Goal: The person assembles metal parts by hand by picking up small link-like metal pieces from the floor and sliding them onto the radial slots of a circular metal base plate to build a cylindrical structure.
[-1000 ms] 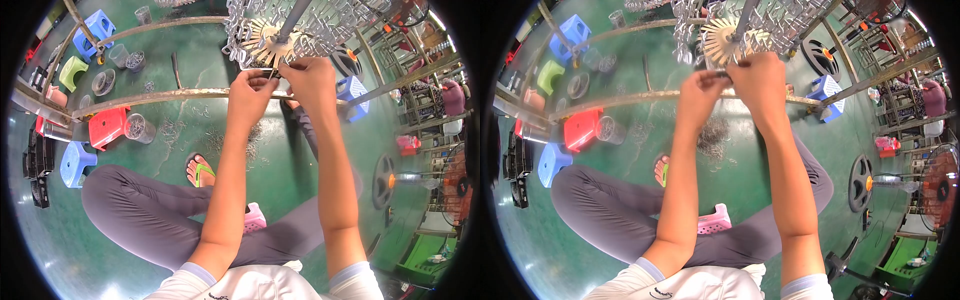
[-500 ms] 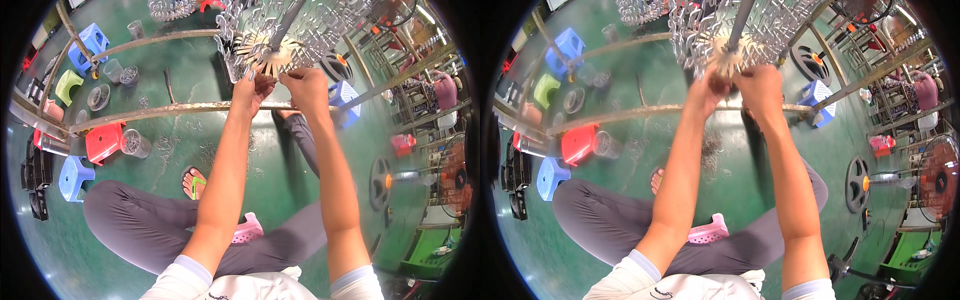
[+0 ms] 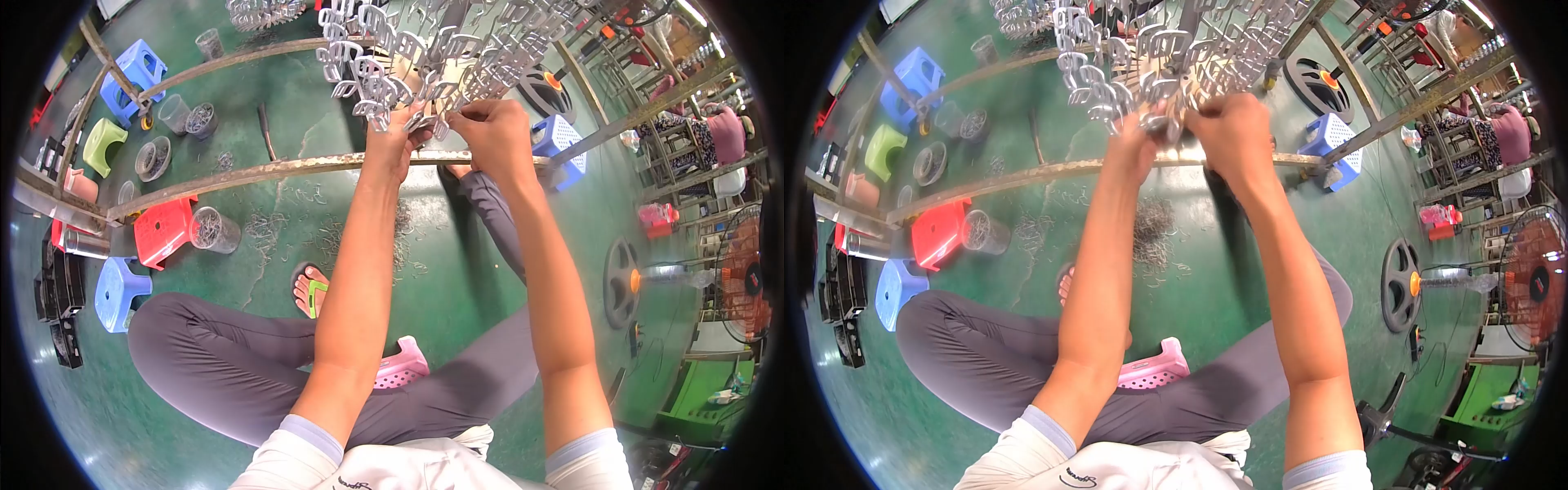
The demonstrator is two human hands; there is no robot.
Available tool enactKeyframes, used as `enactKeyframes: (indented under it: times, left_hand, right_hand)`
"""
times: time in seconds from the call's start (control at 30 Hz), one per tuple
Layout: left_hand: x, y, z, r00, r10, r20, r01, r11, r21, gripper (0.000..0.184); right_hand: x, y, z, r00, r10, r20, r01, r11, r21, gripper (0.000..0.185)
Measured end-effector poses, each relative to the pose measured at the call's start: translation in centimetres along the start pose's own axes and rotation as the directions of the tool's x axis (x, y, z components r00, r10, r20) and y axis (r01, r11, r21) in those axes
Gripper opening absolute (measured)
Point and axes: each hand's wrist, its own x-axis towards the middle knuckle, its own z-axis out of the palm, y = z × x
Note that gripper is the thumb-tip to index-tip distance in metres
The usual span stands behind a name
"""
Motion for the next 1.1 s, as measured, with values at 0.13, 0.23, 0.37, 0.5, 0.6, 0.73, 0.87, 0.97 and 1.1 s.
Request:
enactKeyframes:
  times: [0.13, 0.23, 0.37, 0.5, 0.6, 0.73, 0.87, 0.97, 1.1]
  left_hand:
    - [-0.2, -0.4, -0.2, 0.999, 0.019, 0.031, -0.017, 0.997, -0.07, 0.02]
    - [-1.0, 0.1, 0.0, 1.0, -0.027, 0.011, 0.027, 0.998, -0.049, 0.02]
    - [-1.0, 0.1, -0.2, 0.998, -0.057, 0.003, 0.057, 0.998, -0.016, 0.02]
    - [-1.1, 0.4, -0.2, 0.997, -0.074, -0.008, 0.074, 0.997, 0.015, 0.023]
    - [-0.9, 0.5, -0.5, 0.997, -0.079, -0.007, 0.079, 0.997, -0.008, 0.023]
    - [-1.1, 0.7, -0.5, 0.997, -0.078, -0.022, 0.078, 0.997, -0.003, 0.022]
    - [-1.6, 0.7, -0.2, 0.996, -0.078, -0.041, 0.078, 0.997, 0.013, 0.019]
    - [-1.8, 0.7, 0.2, 0.996, -0.074, -0.051, 0.074, 0.997, -0.003, 0.018]
    - [-2.6, 1.4, 0.7, 0.993, -0.09, -0.079, 0.09, 0.996, 0.0, 0.017]
  right_hand:
    - [-0.1, 0.2, 0.0, 1.0, 0.008, 0.025, -0.009, 1.0, 0.017, 0.029]
    - [-0.2, 0.3, 0.0, 1.0, -0.002, 0.013, 0.002, 1.0, -0.019, 0.029]
    - [-0.2, 0.3, 0.4, 0.999, -0.043, -0.027, 0.041, 0.998, -0.053, 0.029]
    - [-0.1, 0.6, 0.6, 0.997, -0.073, -0.031, 0.07, 0.993, -0.09, 0.028]
    - [0.1, 0.8, 0.6, 0.994, -0.106, -0.018, 0.103, 0.988, -0.113, 0.03]
    - [0.0, 0.8, 0.6, 0.993, -0.122, 0.005, 0.121, 0.985, -0.122, 0.031]
    - [-0.2, 0.8, 0.7, 0.992, -0.124, -0.016, 0.121, 0.987, -0.106, 0.032]
    - [-0.3, 0.9, 0.6, 0.996, -0.093, -0.004, 0.092, 0.991, -0.093, 0.032]
    - [-0.6, 1.0, 0.6, 0.994, -0.108, 0.001, 0.108, 0.99, -0.087, 0.033]
